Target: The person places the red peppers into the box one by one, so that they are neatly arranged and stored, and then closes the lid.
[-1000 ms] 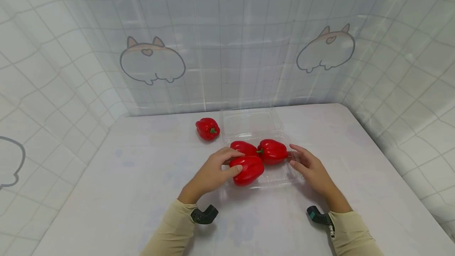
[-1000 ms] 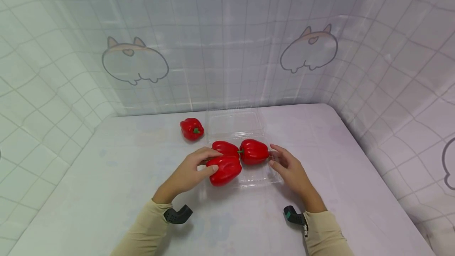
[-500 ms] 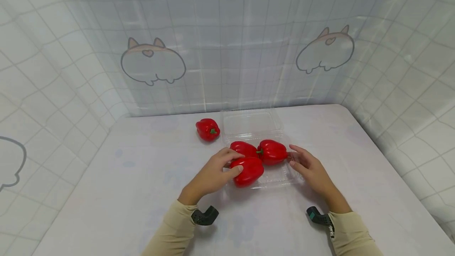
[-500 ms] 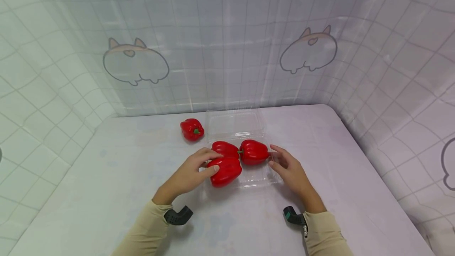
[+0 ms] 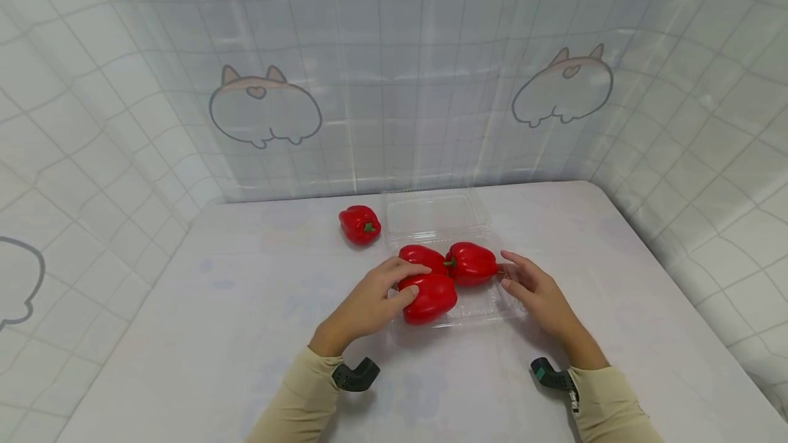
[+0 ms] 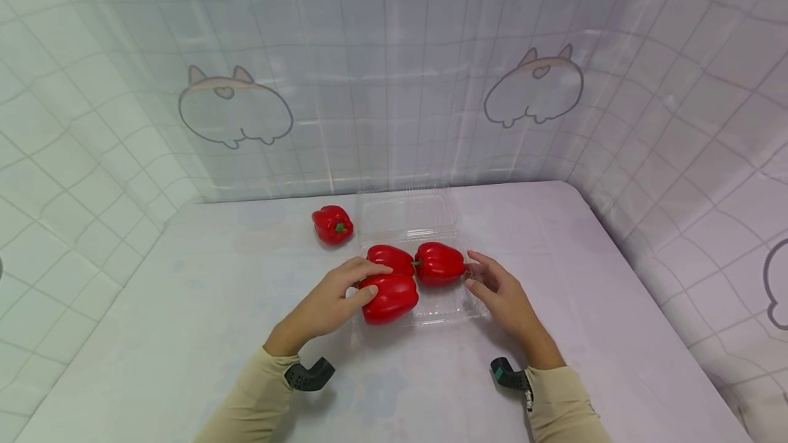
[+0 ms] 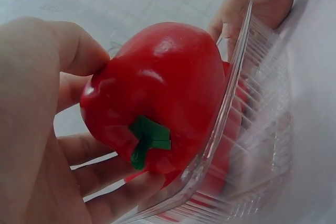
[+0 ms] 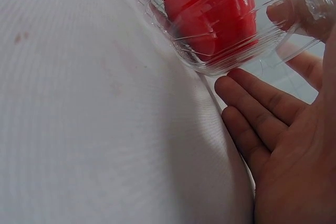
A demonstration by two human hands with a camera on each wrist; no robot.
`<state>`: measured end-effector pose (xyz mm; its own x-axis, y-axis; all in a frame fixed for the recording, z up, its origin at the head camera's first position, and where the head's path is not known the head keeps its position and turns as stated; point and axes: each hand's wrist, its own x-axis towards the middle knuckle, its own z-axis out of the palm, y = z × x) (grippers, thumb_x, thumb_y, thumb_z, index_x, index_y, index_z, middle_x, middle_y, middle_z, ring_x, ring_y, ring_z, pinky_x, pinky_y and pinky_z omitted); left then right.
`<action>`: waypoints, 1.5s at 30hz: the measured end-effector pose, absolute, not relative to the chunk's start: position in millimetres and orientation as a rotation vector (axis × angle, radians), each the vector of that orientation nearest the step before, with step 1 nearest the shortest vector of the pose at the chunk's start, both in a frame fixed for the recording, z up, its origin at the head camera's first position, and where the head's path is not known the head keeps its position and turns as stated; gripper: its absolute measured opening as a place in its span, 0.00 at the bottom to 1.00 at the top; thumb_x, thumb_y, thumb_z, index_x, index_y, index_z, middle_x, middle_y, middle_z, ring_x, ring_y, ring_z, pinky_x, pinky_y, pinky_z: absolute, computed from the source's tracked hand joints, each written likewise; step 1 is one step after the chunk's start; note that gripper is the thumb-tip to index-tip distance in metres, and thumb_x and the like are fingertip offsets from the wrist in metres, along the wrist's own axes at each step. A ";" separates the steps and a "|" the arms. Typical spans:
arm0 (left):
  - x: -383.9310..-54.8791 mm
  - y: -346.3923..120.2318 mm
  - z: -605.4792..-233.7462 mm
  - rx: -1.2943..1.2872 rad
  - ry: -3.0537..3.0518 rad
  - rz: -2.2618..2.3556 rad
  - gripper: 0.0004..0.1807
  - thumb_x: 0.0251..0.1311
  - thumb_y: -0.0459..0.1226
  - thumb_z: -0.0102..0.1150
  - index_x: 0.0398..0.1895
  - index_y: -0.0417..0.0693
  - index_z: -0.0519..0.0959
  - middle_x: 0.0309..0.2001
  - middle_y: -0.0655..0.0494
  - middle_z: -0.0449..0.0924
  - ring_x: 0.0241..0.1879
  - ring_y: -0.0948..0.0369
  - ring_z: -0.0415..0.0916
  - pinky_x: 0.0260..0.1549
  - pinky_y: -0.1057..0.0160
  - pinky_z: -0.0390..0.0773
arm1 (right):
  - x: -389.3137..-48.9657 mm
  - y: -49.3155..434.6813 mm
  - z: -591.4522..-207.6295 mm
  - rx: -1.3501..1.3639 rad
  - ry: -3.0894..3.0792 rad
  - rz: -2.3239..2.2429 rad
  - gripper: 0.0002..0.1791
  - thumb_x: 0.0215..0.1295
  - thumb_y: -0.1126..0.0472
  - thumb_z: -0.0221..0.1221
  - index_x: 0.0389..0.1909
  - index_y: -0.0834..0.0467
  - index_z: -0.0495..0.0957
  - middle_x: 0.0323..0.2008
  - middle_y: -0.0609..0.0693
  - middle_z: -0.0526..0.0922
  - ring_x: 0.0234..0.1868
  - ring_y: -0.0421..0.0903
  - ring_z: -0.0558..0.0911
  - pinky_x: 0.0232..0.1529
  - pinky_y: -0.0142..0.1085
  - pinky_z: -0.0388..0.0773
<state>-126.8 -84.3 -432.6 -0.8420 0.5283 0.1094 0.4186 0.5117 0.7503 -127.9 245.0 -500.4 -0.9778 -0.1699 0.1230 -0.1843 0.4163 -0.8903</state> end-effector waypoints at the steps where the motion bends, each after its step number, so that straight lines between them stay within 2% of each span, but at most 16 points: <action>1: -126.3 -84.4 -432.0 0.823 2.610 1.231 0.23 0.63 0.43 0.63 0.63 0.64 0.76 0.58 0.66 0.72 0.55 0.64 0.70 0.43 0.65 0.81 | -127.6 244.8 -500.8 0.323 -2.636 1.658 0.32 0.73 0.58 0.58 0.76 0.52 0.61 0.67 0.61 0.72 0.66 0.60 0.73 0.57 0.51 0.75; 8: -123.0 -83.6 -428.5 0.832 2.599 1.121 0.36 0.52 0.54 0.72 0.66 0.67 0.72 0.61 0.66 0.69 0.58 0.64 0.68 0.45 0.61 0.81 | -128.7 245.4 -502.3 0.311 -2.650 1.632 0.31 0.74 0.56 0.57 0.75 0.52 0.62 0.67 0.61 0.72 0.66 0.60 0.73 0.58 0.52 0.74; 12: -122.1 -83.8 -428.0 0.856 2.589 1.078 0.43 0.47 0.55 0.75 0.69 0.67 0.69 0.64 0.65 0.66 0.62 0.63 0.64 0.47 0.56 0.82 | -128.7 245.5 -501.8 0.322 -2.651 1.620 0.31 0.74 0.56 0.57 0.75 0.52 0.62 0.67 0.61 0.72 0.66 0.60 0.73 0.58 0.52 0.74; 17: -121.7 -83.9 -429.7 0.863 2.599 1.068 0.43 0.48 0.52 0.76 0.70 0.68 0.67 0.64 0.64 0.64 0.62 0.63 0.63 0.47 0.56 0.82 | -125.1 242.7 -494.9 0.329 -2.648 1.622 0.31 0.74 0.59 0.57 0.75 0.55 0.61 0.67 0.63 0.72 0.66 0.62 0.73 0.57 0.53 0.74; 23: -121.0 -82.3 -430.0 0.857 2.646 1.053 0.42 0.48 0.49 0.75 0.70 0.66 0.68 0.60 0.63 0.64 0.60 0.64 0.64 0.45 0.59 0.82 | -126.5 244.3 -499.6 0.327 -2.633 1.647 0.32 0.73 0.58 0.58 0.75 0.53 0.62 0.67 0.62 0.73 0.66 0.60 0.74 0.58 0.52 0.74; 28: -120.1 -81.2 -430.4 0.861 2.680 1.020 0.42 0.49 0.50 0.74 0.71 0.64 0.68 0.59 0.63 0.65 0.59 0.64 0.64 0.45 0.62 0.81 | -126.9 244.4 -501.4 0.329 -2.632 1.642 0.31 0.73 0.58 0.58 0.75 0.52 0.62 0.67 0.61 0.73 0.66 0.60 0.74 0.58 0.51 0.74; 38: -117.5 -78.8 -426.4 0.824 2.747 0.920 0.44 0.49 0.52 0.75 0.71 0.60 0.68 0.64 0.58 0.67 0.62 0.60 0.64 0.46 0.58 0.82 | -126.1 243.6 -499.3 0.325 -2.637 1.645 0.32 0.73 0.57 0.58 0.75 0.52 0.62 0.67 0.61 0.73 0.66 0.60 0.74 0.57 0.51 0.74; 45: -118.3 -79.0 -426.1 0.836 2.764 0.896 0.43 0.48 0.52 0.75 0.70 0.59 0.69 0.63 0.58 0.68 0.61 0.61 0.65 0.45 0.61 0.82 | -125.8 243.5 -497.9 0.323 -2.636 1.630 0.31 0.73 0.57 0.58 0.75 0.51 0.62 0.66 0.61 0.73 0.65 0.59 0.74 0.57 0.51 0.75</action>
<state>-118.3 -79.0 -426.1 -0.8406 0.5388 0.0555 0.4689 0.6727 0.5724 -125.8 243.5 -497.9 -0.9782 -0.1622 0.1299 -0.1887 0.4314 -0.8822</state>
